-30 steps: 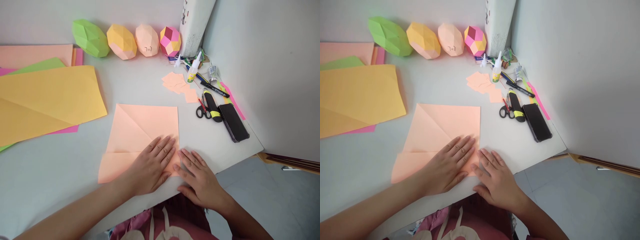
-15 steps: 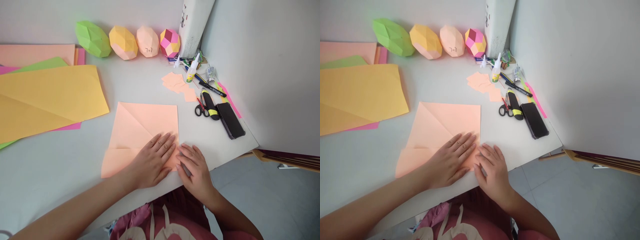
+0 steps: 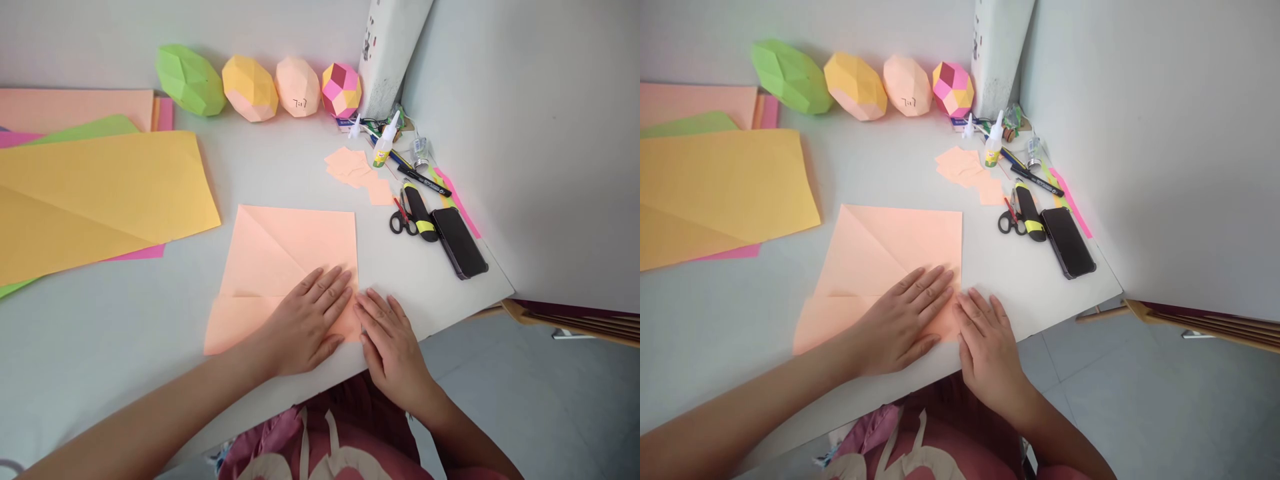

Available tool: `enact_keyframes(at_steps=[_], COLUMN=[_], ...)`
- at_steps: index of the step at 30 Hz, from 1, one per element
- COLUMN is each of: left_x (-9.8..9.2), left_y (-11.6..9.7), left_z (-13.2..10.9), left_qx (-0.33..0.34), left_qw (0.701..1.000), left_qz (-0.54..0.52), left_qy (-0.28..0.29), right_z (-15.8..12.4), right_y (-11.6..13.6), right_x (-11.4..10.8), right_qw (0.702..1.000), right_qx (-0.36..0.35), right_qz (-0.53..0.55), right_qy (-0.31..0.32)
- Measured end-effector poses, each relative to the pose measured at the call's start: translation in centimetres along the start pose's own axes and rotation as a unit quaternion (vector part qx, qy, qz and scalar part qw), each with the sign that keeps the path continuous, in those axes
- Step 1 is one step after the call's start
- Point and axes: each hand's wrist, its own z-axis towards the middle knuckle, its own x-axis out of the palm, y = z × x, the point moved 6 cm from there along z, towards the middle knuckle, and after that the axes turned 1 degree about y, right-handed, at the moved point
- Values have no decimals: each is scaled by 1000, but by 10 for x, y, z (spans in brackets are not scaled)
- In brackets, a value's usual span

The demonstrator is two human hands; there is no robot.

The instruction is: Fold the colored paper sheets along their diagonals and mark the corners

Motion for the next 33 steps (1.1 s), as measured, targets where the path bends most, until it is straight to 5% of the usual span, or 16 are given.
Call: enact_keyframes(at_steps=[16,33], left_x=[1,1], left_y=[1,2], left_z=[0,-1], left_qx=[-4,-3], left_qw=[1000,1000], left_qz=[8,10], left_qy=[5,7], right_z=[1,-3], right_y=[-5,-4], right_x=[-3,-1], right_qw=[996,997], right_qx=[-21,-60], right_qz=[37,14], right_qy=[-80,-55])
